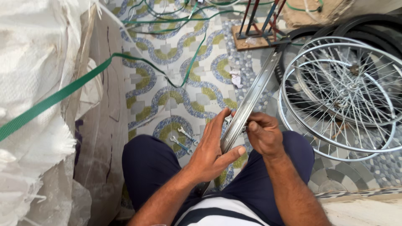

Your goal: The person is holding a bicycle wheel rim and using their hands to work on its edge, occasionally using a small wrench.

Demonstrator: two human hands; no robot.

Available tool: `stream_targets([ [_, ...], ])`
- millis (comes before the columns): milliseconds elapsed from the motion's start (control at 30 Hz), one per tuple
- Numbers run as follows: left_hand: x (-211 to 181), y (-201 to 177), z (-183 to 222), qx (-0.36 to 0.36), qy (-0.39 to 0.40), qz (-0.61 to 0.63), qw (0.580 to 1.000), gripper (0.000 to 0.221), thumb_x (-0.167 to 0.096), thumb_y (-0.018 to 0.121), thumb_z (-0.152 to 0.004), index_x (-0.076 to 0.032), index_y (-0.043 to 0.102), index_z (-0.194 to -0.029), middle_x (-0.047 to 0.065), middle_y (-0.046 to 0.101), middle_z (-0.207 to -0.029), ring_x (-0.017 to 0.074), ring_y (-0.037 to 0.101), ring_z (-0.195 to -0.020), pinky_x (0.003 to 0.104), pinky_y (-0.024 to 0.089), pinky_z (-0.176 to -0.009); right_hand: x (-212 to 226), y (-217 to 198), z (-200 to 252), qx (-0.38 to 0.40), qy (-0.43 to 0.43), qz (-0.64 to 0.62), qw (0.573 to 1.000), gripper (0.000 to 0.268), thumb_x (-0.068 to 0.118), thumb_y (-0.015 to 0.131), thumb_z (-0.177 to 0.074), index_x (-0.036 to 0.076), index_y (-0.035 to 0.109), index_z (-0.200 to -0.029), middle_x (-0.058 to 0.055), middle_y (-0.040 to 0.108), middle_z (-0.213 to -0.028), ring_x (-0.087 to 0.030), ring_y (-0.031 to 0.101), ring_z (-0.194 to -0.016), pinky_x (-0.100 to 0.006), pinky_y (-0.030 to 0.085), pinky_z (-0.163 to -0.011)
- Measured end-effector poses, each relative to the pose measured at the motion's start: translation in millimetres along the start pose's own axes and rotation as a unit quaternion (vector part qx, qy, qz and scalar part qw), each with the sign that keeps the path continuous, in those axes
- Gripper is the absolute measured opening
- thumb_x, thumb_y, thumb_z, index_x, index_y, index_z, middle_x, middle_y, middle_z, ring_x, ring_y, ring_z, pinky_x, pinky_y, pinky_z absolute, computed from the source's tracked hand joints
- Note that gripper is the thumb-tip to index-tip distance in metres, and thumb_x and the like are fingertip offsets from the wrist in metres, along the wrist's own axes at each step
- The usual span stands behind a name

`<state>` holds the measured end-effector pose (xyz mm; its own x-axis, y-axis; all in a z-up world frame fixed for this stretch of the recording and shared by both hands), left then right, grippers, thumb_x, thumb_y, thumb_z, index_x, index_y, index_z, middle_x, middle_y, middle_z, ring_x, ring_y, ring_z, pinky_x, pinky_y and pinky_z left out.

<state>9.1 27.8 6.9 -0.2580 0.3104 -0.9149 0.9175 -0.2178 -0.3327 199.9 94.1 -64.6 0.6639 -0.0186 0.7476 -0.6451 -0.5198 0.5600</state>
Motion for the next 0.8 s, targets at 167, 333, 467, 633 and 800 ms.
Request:
stream_targets([
  [167,0,-3,0,-0.002,-0.013,0.0,1.0,0.094,-0.052,0.061,-0.099,0.006,0.022,-0.161,0.031,0.034,-0.161,0.0436,0.034,-0.153,0.056,0.033,-0.122,-10,-5,4,-0.022,-0.001,0.013,1.0,0.026,0.01,0.066,-0.106,-0.001,0.07,-0.129,-0.019,0.072,-0.127,-0.027,0.068,-0.122,-0.043,0.052,-0.111],
  [333,-9,-10,-12,-0.002,0.025,-0.038,0.999,0.094,-0.052,0.065,-0.097,0.005,0.027,-0.161,0.032,0.035,-0.161,0.046,0.034,-0.154,0.057,0.033,-0.123,-18,-12,8,-0.036,-0.012,0.027,0.999,0.022,0.007,0.069,-0.103,-0.001,0.07,-0.123,-0.015,0.072,-0.122,-0.023,0.068,-0.117,-0.04,0.053,-0.108],
  [467,-5,-18,-59,0.007,-0.023,0.012,1.0,0.1,-0.038,0.075,-0.083,0.001,0.023,-0.16,0.03,0.043,-0.155,0.0407,0.047,-0.142,0.05,0.04,-0.115,-30,-12,8,-0.077,-0.02,0.034,0.996,0.018,0.005,0.071,-0.103,-0.002,0.07,-0.119,-0.016,0.073,-0.12,-0.022,0.07,-0.11,-0.038,0.056,-0.101],
  [633,-9,-17,-51,-0.002,0.018,0.067,0.998,0.096,-0.009,0.069,-0.081,-0.002,0.025,-0.166,0.029,0.047,-0.161,0.0367,0.049,-0.148,0.046,0.04,-0.121,-3,-15,1,-0.204,-0.148,0.121,0.96,0.016,0.005,0.069,-0.104,0.0,0.067,-0.119,-0.016,0.072,-0.126,-0.022,0.07,-0.116,-0.039,0.057,-0.108],
  [800,-2,-3,-7,-0.01,0.0,0.074,0.997,0.091,-0.009,0.063,-0.08,-0.002,0.028,-0.164,0.023,0.06,-0.145,0.0308,0.062,-0.131,0.042,0.049,-0.112,-2,-23,5,-0.193,-0.067,0.224,0.953,0.019,-0.001,0.067,-0.101,-0.003,0.064,-0.119,-0.018,0.068,-0.129,-0.022,0.067,-0.119,-0.036,0.053,-0.107],
])
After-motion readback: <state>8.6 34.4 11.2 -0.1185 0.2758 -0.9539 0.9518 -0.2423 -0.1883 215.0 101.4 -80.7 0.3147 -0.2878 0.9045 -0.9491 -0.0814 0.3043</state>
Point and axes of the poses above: each hand's wrist, its own z-axis away from the middle knuckle, its own y-axis out of the palm, x = y × z, the point moved 3 cm from there along -z, towards the middle knuckle
